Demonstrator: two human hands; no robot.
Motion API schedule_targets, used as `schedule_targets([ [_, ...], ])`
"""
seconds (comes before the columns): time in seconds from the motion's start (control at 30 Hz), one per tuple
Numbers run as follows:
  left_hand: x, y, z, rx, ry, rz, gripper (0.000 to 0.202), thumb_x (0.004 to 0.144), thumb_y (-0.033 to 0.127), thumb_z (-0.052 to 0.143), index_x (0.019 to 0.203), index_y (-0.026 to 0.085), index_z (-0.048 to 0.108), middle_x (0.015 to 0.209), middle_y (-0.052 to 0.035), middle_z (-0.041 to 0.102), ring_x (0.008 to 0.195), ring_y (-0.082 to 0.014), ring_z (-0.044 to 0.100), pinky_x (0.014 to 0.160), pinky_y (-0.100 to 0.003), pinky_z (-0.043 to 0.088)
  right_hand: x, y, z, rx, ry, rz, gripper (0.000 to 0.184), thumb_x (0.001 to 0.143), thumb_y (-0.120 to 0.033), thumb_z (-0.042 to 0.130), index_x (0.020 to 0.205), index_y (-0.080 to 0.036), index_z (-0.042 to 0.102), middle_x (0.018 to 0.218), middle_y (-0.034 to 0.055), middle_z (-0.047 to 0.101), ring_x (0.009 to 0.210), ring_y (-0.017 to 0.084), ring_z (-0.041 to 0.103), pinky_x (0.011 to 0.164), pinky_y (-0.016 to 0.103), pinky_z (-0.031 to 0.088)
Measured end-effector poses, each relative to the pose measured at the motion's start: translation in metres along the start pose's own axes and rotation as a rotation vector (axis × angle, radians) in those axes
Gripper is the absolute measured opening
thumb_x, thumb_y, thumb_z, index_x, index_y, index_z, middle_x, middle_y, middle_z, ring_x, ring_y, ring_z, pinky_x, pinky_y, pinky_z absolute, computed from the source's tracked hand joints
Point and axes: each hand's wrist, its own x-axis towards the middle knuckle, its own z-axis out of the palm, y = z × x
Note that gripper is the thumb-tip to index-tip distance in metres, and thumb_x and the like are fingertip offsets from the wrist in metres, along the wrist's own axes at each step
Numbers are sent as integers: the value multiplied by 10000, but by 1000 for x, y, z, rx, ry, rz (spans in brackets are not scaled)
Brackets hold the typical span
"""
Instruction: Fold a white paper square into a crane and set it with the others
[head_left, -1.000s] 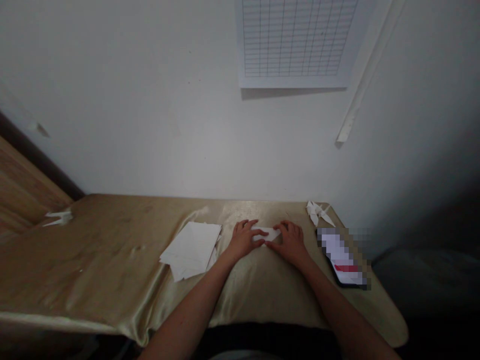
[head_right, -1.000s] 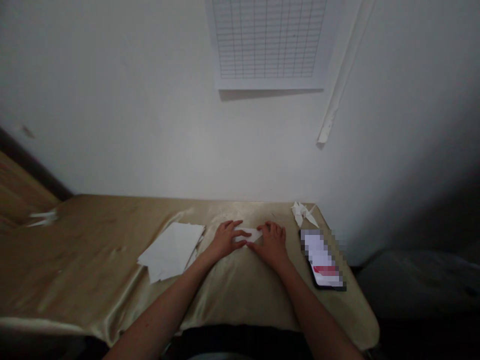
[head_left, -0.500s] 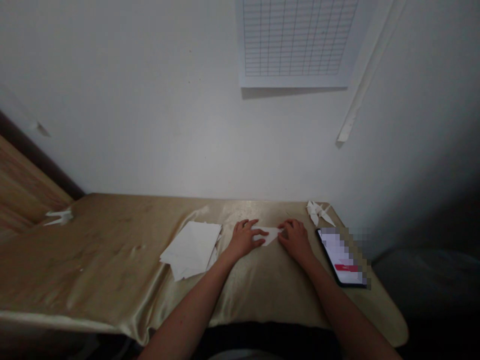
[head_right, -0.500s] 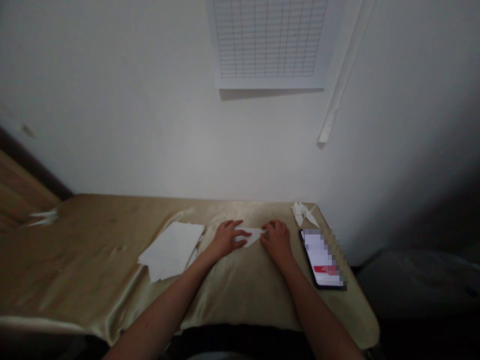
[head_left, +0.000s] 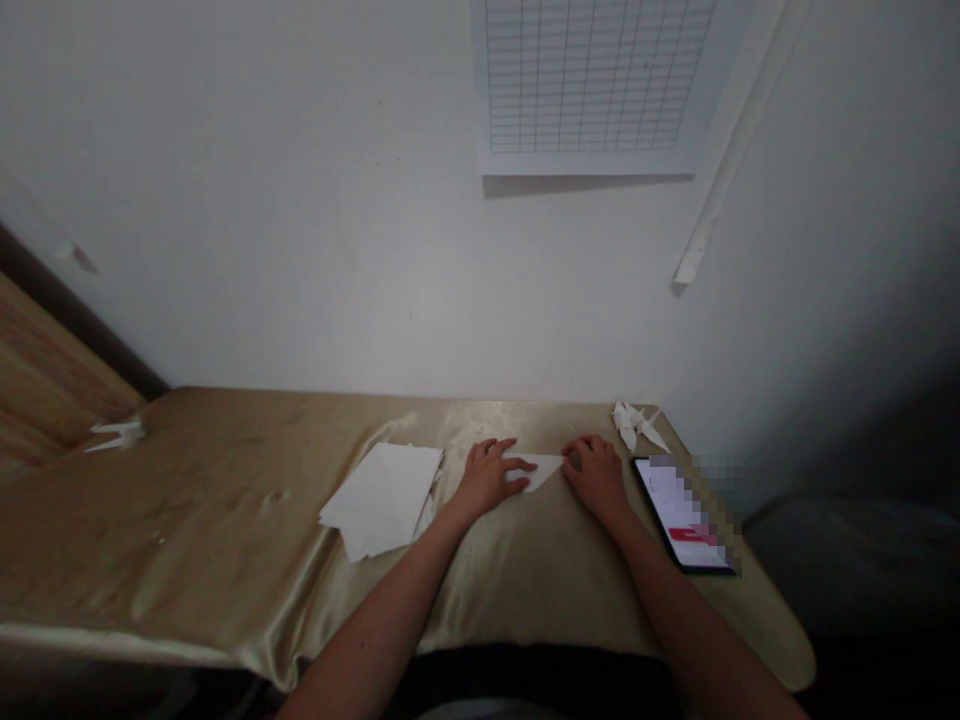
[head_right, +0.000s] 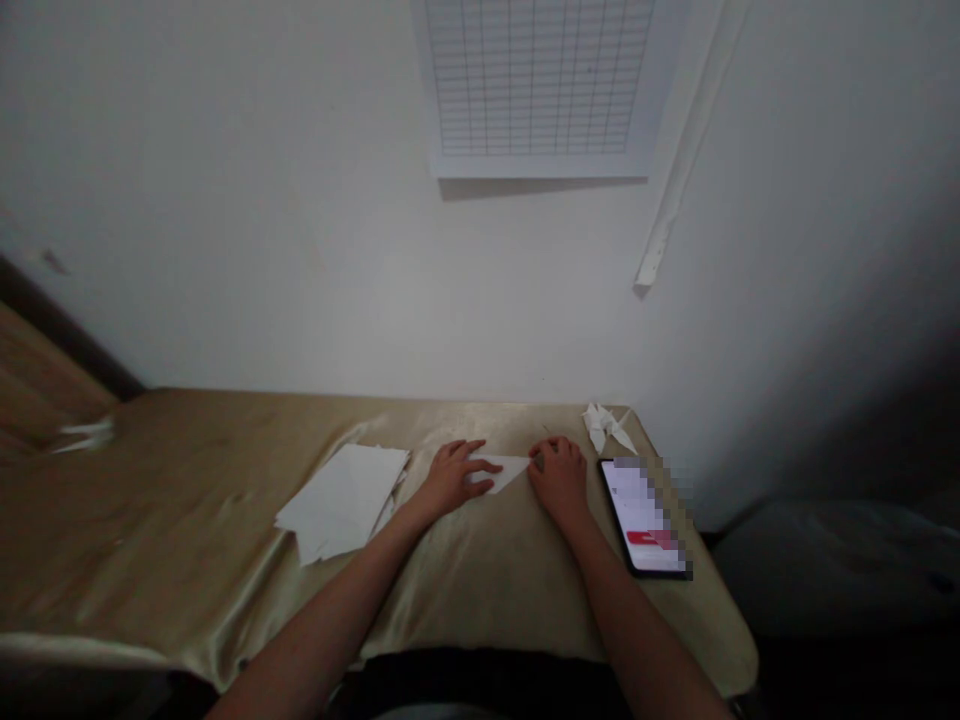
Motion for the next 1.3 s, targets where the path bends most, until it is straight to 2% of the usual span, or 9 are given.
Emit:
schedule_targets([
  [0.57, 0, -3, 2, 0, 14, 26, 289, 878, 451, 713, 1165, 447, 746, 1530, 13, 498, 1423, -348, 371, 1174, -567, 285, 4, 0, -2, -19, -10, 25, 179, 878, -213, 583, 995, -243, 715, 1118, 89, 610, 1107, 266, 518, 918, 371, 382],
  [0.97, -1, -1, 0, 8, 3, 19, 297, 891, 447, 700, 1185, 448, 737, 1541, 18, 488, 1432, -354, 361, 1183, -558, 272, 7, 2, -2, -25, -2, 59, 173, 908, -242, 572, 1000, -238, 719, 1112, 93, 611, 1081, 259, 533, 898, 360, 389],
  [1.07, -4, 1, -7, -8, -36, 20, 360, 860, 459, 733, 1219, 452, 719, 1562, 11, 462, 1442, -368, 343, 1192, -571, 252, 7, 7, -2, 12, -2, 29, 195, 928, -242, 553, 1006, -243, 731, 1108, 88, 619, 1088, 255, 538, 917, 357, 389],
  [1.2, -7, -1, -14, -32, -97, 74, 526, 767, 554, 795, 1273, 472, 679, 1601, 15, 409, 1457, -391, 313, 1201, -596, 223, 7, 14, -1, 59, -20, -10, 239, 930, -206, 524, 1001, -234, 750, 1111, 90, 631, 1091, 250, 542, 948, 359, 392],
  [1.3, -6, -4, -14, -30, -97, 79, 528, 765, 559, 796, 1273, 471, 681, 1593, 14, 425, 1452, -395, 319, 1198, -589, 232, 8, 16, -2, 102, -54, -36, 268, 909, -167, 524, 1030, -231, 754, 1127, 86, 640, 1111, 247, 539, 977, 365, 393],
])
